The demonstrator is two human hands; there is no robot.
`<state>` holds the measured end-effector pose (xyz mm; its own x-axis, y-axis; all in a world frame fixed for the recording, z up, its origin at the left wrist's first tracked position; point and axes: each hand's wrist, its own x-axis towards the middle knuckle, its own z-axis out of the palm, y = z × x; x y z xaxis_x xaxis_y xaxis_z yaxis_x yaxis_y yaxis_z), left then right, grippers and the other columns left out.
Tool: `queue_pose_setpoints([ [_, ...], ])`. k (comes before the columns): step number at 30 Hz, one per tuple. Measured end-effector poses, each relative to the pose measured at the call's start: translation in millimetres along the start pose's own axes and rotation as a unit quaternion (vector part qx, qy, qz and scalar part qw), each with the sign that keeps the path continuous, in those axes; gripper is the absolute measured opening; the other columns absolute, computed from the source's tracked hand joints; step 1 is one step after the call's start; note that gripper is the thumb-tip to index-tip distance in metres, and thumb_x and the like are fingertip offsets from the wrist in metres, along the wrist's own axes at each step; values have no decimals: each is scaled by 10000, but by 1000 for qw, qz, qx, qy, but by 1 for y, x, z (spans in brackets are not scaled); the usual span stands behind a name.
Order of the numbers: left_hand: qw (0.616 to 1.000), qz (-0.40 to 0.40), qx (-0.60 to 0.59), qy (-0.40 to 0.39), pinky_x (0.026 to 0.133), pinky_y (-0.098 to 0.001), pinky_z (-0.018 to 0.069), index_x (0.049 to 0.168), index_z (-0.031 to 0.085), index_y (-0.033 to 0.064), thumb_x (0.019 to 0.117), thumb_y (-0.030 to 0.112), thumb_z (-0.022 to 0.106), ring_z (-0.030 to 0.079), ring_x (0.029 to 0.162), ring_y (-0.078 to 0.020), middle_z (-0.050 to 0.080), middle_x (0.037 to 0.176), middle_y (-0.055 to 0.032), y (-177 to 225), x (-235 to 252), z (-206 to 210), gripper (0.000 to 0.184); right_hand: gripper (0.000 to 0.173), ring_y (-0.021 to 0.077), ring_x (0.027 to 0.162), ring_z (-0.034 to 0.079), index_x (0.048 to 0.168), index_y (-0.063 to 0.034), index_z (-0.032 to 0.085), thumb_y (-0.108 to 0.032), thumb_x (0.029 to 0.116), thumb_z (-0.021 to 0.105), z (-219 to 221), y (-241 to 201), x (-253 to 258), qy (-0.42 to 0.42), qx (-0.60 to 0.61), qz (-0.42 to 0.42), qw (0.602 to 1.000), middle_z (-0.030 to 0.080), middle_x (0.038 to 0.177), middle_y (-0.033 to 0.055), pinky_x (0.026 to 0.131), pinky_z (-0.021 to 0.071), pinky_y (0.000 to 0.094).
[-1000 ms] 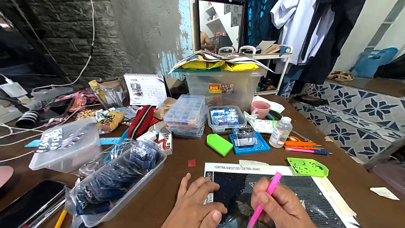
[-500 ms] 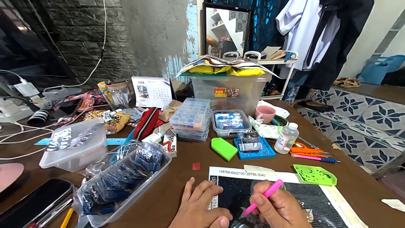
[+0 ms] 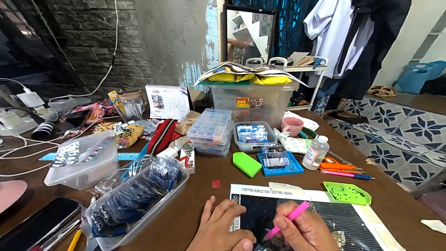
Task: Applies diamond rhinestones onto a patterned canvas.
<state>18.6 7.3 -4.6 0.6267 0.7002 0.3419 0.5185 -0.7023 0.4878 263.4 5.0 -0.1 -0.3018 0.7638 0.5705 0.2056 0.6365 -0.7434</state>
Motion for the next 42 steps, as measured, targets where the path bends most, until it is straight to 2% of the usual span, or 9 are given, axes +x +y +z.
queue_pose_setpoints([
  [19, 1000, 13, 4, 0, 1146, -736, 137, 1112, 782, 216, 1113, 443, 253, 434, 1425, -400, 612, 1386, -184, 1, 0, 0, 576, 314, 1, 610, 560, 966, 3, 586, -274, 1088, 506, 1, 0, 0, -12, -20, -10, 1000, 593, 704, 52, 580, 469, 144],
  [24, 1000, 23, 5, -9, 1137, -752, 135, 1124, 777, 216, 1111, 448, 261, 430, 1425, -412, 600, 1397, -193, 1, 1, 0, 566, 340, 42, 620, 584, 945, 28, 601, -267, 1087, 509, 2, -4, 1, -17, -49, -27, 998, 609, 702, 91, 592, 487, 169],
  [31, 999, 26, 41, -16, 1127, -768, 138, 1123, 771, 194, 1113, 428, 276, 433, 1425, -427, 593, 1416, -192, 6, 1, -1, 548, 337, 94, 623, 567, 912, 28, 609, -247, 1083, 517, 3, -8, 0, -33, -73, -65, 995, 596, 697, 124, 597, 465, 182],
  [34, 997, 37, 62, -8, 1126, -757, 158, 1134, 756, 230, 1114, 441, 258, 446, 1416, -417, 597, 1412, -179, 5, 1, 1, 542, 349, 57, 629, 588, 943, 14, 597, -282, 1093, 491, 0, -7, 0, -10, -63, -50, 997, 607, 712, 96, 598, 490, 173],
  [38, 997, 43, 69, -8, 1128, -746, 162, 1184, 734, 265, 1114, 452, 229, 436, 1423, -410, 590, 1424, -163, 4, 0, 3, 543, 338, -54, 651, 581, 969, -67, 572, -350, 1103, 447, -9, -3, 1, 40, 8, -27, 999, 610, 738, -21, 589, 488, 118],
  [40, 997, 40, 69, -15, 1124, -755, 160, 1191, 736, 273, 1112, 461, 226, 431, 1426, -417, 586, 1431, -164, 5, 0, 2, 549, 329, -69, 651, 564, 962, -93, 571, -363, 1103, 444, -12, -1, 1, 22, 54, -24, 998, 590, 725, -51, 594, 474, 105],
  [42, 997, 33, 72, -24, 1114, -773, 157, 1183, 739, 266, 1110, 466, 221, 425, 1430, -430, 575, 1445, -173, 6, 0, 1, 560, 344, -53, 645, 553, 958, -63, 575, -345, 1106, 445, -14, -1, 0, -20, 72, -47, 996, 575, 717, -17, 600, 462, 111],
])
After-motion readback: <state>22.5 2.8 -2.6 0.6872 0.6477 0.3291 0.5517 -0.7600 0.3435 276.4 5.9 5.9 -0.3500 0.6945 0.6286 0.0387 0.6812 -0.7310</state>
